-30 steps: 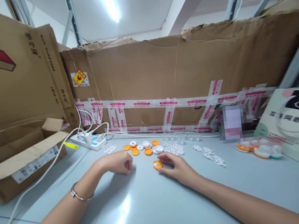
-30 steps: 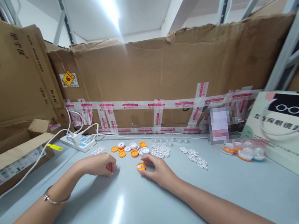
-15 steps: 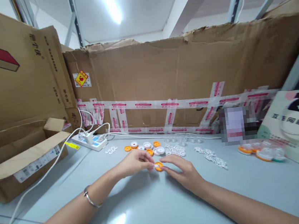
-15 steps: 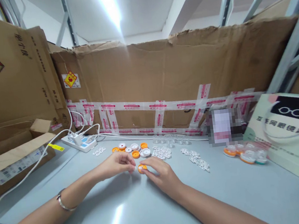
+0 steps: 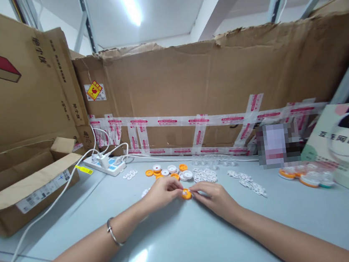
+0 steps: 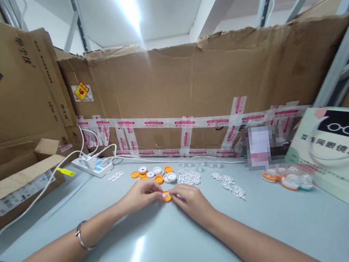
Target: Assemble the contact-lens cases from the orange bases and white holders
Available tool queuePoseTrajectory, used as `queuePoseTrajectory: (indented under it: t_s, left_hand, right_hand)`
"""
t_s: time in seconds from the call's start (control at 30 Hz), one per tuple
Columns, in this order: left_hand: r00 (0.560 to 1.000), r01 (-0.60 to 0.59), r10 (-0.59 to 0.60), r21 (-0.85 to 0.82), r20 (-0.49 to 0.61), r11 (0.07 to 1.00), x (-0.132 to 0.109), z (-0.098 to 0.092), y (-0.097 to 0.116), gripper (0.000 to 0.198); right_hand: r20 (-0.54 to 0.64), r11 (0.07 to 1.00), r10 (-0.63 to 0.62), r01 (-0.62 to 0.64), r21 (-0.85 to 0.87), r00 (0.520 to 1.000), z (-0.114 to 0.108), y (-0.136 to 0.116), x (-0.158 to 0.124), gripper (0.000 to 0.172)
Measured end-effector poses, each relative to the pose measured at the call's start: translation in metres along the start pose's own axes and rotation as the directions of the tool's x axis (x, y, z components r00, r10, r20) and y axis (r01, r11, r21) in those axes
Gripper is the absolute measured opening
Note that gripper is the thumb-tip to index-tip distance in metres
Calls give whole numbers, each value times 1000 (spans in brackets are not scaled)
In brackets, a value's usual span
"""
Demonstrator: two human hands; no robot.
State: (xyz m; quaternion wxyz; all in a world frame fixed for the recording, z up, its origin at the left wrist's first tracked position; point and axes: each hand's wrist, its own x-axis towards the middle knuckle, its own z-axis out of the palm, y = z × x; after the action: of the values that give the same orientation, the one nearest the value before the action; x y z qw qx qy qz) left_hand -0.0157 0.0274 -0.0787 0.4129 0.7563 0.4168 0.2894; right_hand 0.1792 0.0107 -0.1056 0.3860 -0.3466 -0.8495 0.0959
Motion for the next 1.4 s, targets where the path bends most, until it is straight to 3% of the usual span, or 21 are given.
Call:
queuePoseTrajectory:
  t_s: [0.1,0.27,0.8,1.17,1.4]
  left_hand:
    - [980,-194,192,417,47,888,-2,-4,-2,15]
    - [945,-326,279,576,171,750,-4,-4,-9,22]
    - [946,-322,259,638,193,699,-6,-1,-5,27]
    - [939,-339,284,641,191,688,-6,-2,-6,26]
    - [944,-319,303,582,129,748,-3,4,-9,18]
  right_hand:
    - [16,996,85,-85,-36,996,0,6,1,17]
    - [70,995,56,-50,-92,996,4,6,1,18]
    - [145,966,-68,101,-238,987,7,6,-2,24]
    - [160,977,4,30,-210,987,7,3,-2,23]
    - [92,985,170,-171,4,981,9,-5,0,10]
